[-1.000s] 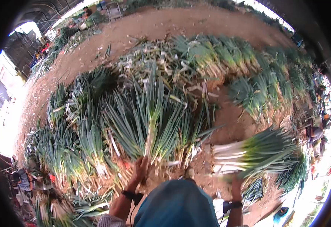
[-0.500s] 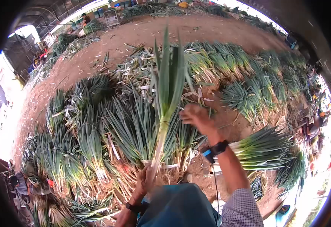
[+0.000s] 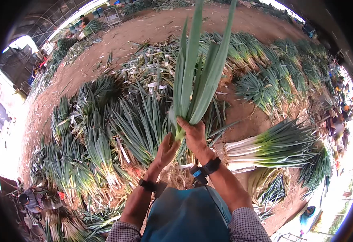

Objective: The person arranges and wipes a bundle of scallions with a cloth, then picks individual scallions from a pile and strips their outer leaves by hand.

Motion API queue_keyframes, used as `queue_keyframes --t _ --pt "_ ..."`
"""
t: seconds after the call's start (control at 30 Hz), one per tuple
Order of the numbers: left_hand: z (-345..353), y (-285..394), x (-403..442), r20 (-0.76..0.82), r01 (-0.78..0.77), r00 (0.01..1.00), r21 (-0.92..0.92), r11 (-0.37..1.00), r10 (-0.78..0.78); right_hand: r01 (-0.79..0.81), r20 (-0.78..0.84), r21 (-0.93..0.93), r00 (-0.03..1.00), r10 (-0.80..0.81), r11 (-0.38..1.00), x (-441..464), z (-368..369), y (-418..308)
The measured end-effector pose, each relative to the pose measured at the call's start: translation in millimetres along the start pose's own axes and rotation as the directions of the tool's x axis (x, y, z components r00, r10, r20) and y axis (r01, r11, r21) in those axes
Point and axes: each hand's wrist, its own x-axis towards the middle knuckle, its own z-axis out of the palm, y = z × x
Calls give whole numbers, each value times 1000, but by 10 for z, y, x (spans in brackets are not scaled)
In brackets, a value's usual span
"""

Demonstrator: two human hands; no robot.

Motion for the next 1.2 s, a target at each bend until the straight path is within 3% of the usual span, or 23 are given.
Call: queue_keyframes --t 0.07,0.2,0.23,0.33,0.47,0.5,0.6,0.63,0.73,0.87,0.9,1.0,1.03,1.1,1.13,1.17,1.2 --pt "23 -293 -45 60 -127 991 68 990 123 55 -27 -44 998 -56 998 -111 -84 8" --pt "64 -389 -54 73 -188 980 41 981 184 15 -64 89 998 -9 996 -156 -221 14" --pt "99 -395 -126 29 -106 993 -189 976 113 -4 -68 104 998 11 995 -169 -243 -57" --pt "-5 -347 -239 140 144 984 -259 955 -110 -58 -59 173 996 69 983 -219 -323 -207" --pt "72 -422 -165 124 -41 992 68 997 33 -60 -68 352 994 90 934 -166 -398 -43" --pt "89 -280 -156 96 30 995 98 995 -40 -45 -63 377 995 74 925 -188 -348 -30" --pt "165 -404 -159 10 23 1000 -180 983 -21 -39 10 441 999 38 897 -195 -342 1" --pt "214 -412 -171 -6 91 995 -426 900 -103 -50 44 460 998 33 887 -205 -360 -2" --pt "193 -410 -143 -106 -67 994 -262 963 40 -133 176 498 983 50 857 -195 -449 21" --pt "211 -537 27 -356 -14 934 -108 994 -26 -221 468 496 883 -44 840 -60 -468 -36" --pt "254 -325 1 -445 -87 895 -113 990 28 -237 454 503 891 -21 831 -101 -404 -139" --pt "303 -61 63 -631 -200 728 178 963 268 23 343 14 939 -26 1000 -107 -422 241" --pt "338 -4 52 -616 -169 756 140 976 220 101 306 -170 951 -45 980 -121 -408 328" --pt "422 -38 41 -592 -244 759 126 961 270 40 183 -141 983 -14 989 -225 -403 427" --pt "455 -38 58 -578 -288 758 119 950 302 -58 123 89 991 47 994 -251 -324 377" --pt "465 -199 56 -536 -233 810 78 969 238 -77 136 141 989 58 987 -231 -342 385" --pt "484 -176 68 -499 -291 828 12 957 258 -96 152 194 986 66 976 -191 -366 405"
